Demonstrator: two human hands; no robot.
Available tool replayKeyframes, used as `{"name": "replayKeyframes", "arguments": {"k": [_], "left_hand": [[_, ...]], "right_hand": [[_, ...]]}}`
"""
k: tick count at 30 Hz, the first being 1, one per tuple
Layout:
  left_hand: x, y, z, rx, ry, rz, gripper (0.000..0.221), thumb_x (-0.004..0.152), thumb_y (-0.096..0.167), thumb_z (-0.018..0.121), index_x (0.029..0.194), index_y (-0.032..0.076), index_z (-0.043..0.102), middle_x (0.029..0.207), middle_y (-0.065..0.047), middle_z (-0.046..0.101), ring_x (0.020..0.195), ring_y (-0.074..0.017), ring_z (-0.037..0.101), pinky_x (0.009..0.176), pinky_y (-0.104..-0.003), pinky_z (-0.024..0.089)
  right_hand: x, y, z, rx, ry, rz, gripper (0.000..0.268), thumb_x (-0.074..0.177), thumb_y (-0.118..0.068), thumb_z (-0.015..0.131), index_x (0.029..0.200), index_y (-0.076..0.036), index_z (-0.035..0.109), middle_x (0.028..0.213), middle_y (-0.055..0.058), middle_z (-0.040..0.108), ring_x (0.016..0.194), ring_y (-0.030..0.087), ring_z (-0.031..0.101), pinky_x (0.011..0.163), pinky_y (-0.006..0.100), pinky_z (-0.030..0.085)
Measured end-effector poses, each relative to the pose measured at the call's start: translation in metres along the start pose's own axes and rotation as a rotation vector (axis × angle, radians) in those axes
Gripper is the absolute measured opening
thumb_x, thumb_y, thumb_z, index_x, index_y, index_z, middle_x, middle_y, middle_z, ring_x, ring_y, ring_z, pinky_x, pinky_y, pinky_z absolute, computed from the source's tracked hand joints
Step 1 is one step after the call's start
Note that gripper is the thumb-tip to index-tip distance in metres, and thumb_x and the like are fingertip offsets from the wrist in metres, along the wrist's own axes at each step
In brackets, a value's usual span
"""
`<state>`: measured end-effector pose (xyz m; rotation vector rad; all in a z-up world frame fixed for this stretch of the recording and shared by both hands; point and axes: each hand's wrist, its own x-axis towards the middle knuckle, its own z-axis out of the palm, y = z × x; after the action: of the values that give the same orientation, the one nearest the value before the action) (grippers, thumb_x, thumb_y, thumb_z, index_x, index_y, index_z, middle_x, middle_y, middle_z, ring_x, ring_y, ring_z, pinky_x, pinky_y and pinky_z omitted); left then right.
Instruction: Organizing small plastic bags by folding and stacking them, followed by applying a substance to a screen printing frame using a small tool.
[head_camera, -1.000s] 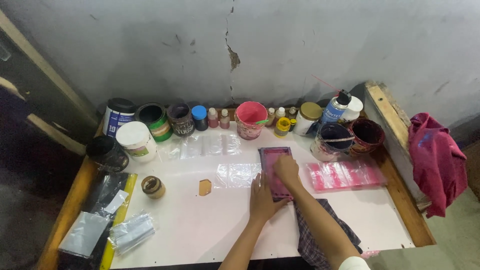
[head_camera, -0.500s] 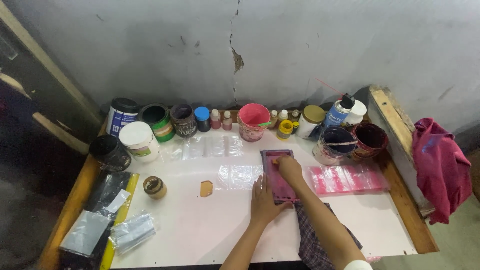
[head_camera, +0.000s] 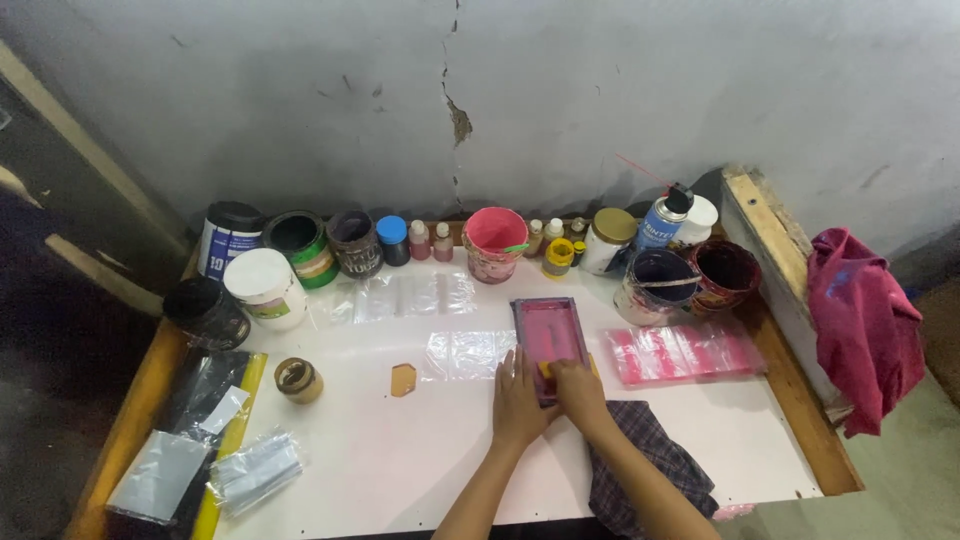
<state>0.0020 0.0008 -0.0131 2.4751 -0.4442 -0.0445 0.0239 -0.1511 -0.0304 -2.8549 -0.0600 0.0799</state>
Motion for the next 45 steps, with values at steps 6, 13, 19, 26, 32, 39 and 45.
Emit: {"name": "replayKeyframes", "arguments": {"k": [6,13,19,26,32,39,45], "left_hand": [[0.003,-0.017,0.011,-0.063,0.173,0.091,0.121,0.063,0.06,0.083,0.155,0.0,0.032,0.161,-0.022,0.035,0.147,-0.0477,0.028,0.124,-0.056,0.023],[0.037,-0.043,0.01,-0.014,0.099,0.028,0.069,0.095,0.038,0.054,0.153,0.003,0.039,0.157,-0.022,0.042,0.151,-0.0448,0.022,0.12,-0.062,0.02],[0.068,-0.054,0.028,0.008,0.204,0.009,0.062,0.094,0.027,0.053,0.15,0.001,0.042,0.155,-0.027,0.041,0.152,-0.0455,0.022,0.12,-0.062,0.022],[0.079,-0.039,0.032,0.074,0.229,-0.039,0.06,0.095,0.024,0.048,0.148,-0.004,0.044,0.157,-0.028,0.039,0.154,-0.0422,0.02,0.123,-0.059,0.018],[0.073,-0.035,0.031,0.108,0.266,-0.028,0.06,0.095,0.021,0.044,0.151,-0.001,0.043,0.157,-0.022,0.043,0.154,-0.0392,0.021,0.123,-0.059,0.015],[0.069,-0.03,0.017,0.039,0.243,-0.021,0.054,0.099,0.02,0.041,0.15,0.005,0.045,0.157,-0.016,0.046,0.153,-0.037,0.025,0.122,-0.06,0.017],[0.07,-0.038,0.028,0.062,0.271,-0.014,0.054,0.101,0.024,0.041,0.151,0.005,0.043,0.157,-0.015,0.047,0.153,-0.0362,0.024,0.122,-0.06,0.016]], "right_hand": [[-0.019,-0.017,-0.033,-0.092,0.024,-0.044,0.035,0.091,-0.007,0.057,0.111,-0.028,0.077,0.105,-0.001,0.075,0.101,0.023,0.074,0.081,0.035,0.063],[-0.003,-0.003,-0.013,-0.045,0.033,-0.027,0.036,0.092,-0.004,0.056,0.11,-0.026,0.078,0.103,0.002,0.076,0.1,0.026,0.074,0.082,0.038,0.063],[-0.003,0.0,-0.004,-0.049,0.011,0.037,0.035,0.093,-0.006,0.055,0.112,-0.026,0.077,0.105,0.0,0.075,0.101,0.024,0.074,0.084,0.037,0.063],[-0.005,0.001,0.003,-0.052,0.045,0.017,0.035,0.091,-0.003,0.057,0.109,-0.025,0.076,0.103,0.0,0.074,0.104,0.025,0.072,0.082,0.038,0.064],[-0.004,0.005,0.007,-0.097,0.061,-0.035,0.033,0.09,-0.001,0.059,0.108,-0.023,0.076,0.104,0.0,0.073,0.105,0.024,0.071,0.08,0.036,0.064],[0.029,-0.018,-0.061,0.048,-0.164,0.14,0.031,0.093,-0.005,0.056,0.108,-0.017,0.08,0.102,0.015,0.076,0.103,0.037,0.074,0.087,0.051,0.062],[0.091,0.006,-0.045,0.055,-0.085,0.128,0.027,0.099,-0.02,0.058,0.113,-0.026,0.08,0.107,0.014,0.075,0.105,0.04,0.073,0.088,0.052,0.061]]}}
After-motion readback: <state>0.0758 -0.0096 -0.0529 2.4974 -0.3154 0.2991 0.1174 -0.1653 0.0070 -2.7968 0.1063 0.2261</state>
